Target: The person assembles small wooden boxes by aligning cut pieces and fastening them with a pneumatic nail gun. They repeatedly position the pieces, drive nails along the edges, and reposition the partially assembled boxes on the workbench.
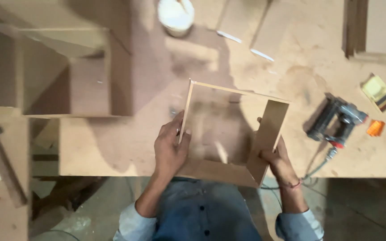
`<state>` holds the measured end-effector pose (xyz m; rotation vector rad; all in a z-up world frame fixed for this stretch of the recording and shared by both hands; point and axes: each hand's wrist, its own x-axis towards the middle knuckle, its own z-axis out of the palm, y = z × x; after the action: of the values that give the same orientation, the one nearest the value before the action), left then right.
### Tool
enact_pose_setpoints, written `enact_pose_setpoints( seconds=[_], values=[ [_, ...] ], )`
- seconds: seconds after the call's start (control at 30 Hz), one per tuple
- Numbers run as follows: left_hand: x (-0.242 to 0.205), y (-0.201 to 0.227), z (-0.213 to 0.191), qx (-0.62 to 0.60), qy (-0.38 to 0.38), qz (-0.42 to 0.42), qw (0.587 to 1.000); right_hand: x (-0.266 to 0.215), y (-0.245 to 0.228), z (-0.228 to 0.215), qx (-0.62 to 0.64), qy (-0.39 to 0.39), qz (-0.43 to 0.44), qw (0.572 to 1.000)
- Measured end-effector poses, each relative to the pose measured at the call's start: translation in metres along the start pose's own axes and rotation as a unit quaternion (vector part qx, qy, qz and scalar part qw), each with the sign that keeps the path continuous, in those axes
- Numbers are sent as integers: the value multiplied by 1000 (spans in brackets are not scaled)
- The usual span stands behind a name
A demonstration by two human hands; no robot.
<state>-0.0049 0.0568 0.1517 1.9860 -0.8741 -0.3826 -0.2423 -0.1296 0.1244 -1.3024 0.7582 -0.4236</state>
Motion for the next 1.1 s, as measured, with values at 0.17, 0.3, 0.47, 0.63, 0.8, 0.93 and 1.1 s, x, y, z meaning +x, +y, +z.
enact_pose_setpoints(
  seconds=[0.17,0.3,0.47,0.63,0.8,0.93,1.1],
  values=[
    [21,-32,-145,-138,-132,51,980,18,-23,126,193,27,-20,981],
    [40,-66,-227,-232,-123,-28,964,58,-15,208,208,3,27,978],
    [72,-103,-312,-212,-44,-8,976,132,-8,298,226,-21,83,970],
    [117,-138,-352,-296,-36,-27,954,195,-27,357,219,-79,63,970],
    [146,-168,-356,-329,-36,-94,939,211,-62,388,259,-104,65,958],
    [158,-182,-350,-384,-64,-92,916,209,-67,388,238,-81,77,965],
    [160,-184,-349,-373,-73,-113,918,220,-46,378,290,-84,70,951]
  ],
)
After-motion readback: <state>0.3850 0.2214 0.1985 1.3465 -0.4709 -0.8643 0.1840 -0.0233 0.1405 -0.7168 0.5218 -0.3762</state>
